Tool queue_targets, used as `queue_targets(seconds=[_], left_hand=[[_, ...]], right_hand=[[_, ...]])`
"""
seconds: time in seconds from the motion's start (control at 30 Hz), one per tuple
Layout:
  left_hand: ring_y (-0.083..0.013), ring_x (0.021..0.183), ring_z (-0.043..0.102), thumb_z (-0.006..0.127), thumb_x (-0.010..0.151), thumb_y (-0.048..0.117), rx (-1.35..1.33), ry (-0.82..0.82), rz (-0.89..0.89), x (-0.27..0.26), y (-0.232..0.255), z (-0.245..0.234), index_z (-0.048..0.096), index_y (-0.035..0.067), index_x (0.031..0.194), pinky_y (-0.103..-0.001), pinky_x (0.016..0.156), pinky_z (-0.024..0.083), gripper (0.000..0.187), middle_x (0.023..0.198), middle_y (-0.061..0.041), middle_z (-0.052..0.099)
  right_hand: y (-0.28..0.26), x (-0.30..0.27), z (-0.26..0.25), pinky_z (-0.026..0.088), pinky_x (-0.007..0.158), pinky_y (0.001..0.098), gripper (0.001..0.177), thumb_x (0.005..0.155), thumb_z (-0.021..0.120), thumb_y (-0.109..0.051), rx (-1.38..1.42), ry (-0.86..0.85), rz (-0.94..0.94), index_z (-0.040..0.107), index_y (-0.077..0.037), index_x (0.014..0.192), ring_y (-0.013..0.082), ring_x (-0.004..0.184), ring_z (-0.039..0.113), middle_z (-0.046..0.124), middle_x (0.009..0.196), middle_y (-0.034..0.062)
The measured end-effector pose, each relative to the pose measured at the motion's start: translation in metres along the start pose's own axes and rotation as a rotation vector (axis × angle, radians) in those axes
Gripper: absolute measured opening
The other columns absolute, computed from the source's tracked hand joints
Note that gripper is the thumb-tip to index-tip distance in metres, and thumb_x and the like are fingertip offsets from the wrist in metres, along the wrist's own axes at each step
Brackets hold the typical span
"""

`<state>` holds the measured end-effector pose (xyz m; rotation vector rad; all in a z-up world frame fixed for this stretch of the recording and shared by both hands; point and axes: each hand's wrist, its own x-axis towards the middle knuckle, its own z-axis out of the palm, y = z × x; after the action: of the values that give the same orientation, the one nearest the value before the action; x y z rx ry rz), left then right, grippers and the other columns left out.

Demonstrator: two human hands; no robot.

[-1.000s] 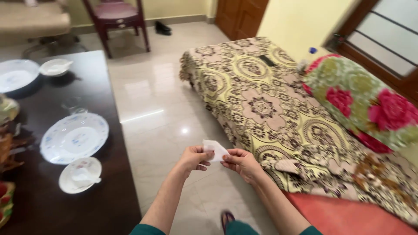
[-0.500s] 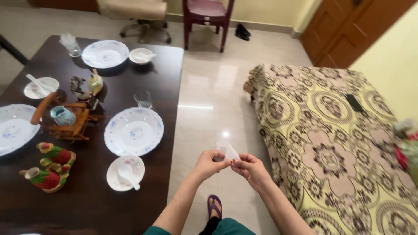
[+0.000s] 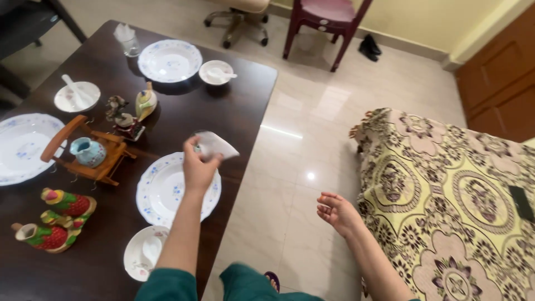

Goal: Folding white paper napkins and placing them on a dining table next to plates.

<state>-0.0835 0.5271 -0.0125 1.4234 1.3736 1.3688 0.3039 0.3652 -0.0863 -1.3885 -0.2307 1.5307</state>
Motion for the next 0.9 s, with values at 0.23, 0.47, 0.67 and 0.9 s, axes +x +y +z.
queue_targets(seconds=[0.23, 0.47, 0.67, 0.9], left_hand=[[-0.0416, 0.105, 0.068, 0.082, 0.080, 0.010, 0.493, 0.059, 0.017, 0.081, -0.051, -0.017, 0.047, 0.010, 0.138, -0.047, 0.091, 0.052, 0.068, 0.117, -0.025, 0.070], [-0.0385, 0.111, 0.066, 0.077, 0.078, 0.009, 0.641, -0.026, -0.021, 0.092, -0.066, -0.006, 0.055, 0.015, 0.133, -0.047, 0.091, 0.052, 0.060, 0.124, -0.015, 0.069], [-0.0315, 0.104, 0.067, 0.083, 0.075, 0.018, 0.660, -0.044, -0.110, 0.082, -0.064, -0.004, 0.068, 0.017, 0.119, -0.044, 0.086, 0.054, 0.046, 0.123, -0.008, 0.059], [-0.0316, 0.103, 0.066, 0.088, 0.069, 0.034, 0.689, -0.050, -0.176, 0.069, -0.061, -0.009, 0.070, 0.014, 0.119, -0.043, 0.085, 0.055, 0.057, 0.128, -0.010, 0.053]], right_hand=[[-0.035, 0.047, 0.091, 0.058, 0.078, 0.0363, 0.032, 0.092, 0.065, -0.011, -0.076, -0.144, 0.073, 0.058, -0.003, 0.121, 0.0208, 0.087, 0.065, 0.066, 0.103, 0.0103], [-0.066, 0.072, 0.144, 0.058, 0.075, 0.0361, 0.021, 0.095, 0.060, -0.016, -0.208, -0.283, 0.119, 0.061, -0.005, 0.113, 0.0201, 0.083, 0.067, 0.069, 0.099, 0.0103], [-0.075, 0.089, 0.174, 0.059, 0.075, 0.0356, 0.019, 0.097, 0.056, -0.017, -0.256, -0.298, 0.143, 0.063, -0.006, 0.111, 0.0197, 0.082, 0.067, 0.070, 0.099, 0.0100], [-0.061, 0.103, 0.211, 0.059, 0.074, 0.0363, 0.016, 0.095, 0.058, -0.015, -0.311, -0.366, 0.174, 0.063, -0.007, 0.109, 0.0196, 0.080, 0.068, 0.071, 0.096, 0.0097]])
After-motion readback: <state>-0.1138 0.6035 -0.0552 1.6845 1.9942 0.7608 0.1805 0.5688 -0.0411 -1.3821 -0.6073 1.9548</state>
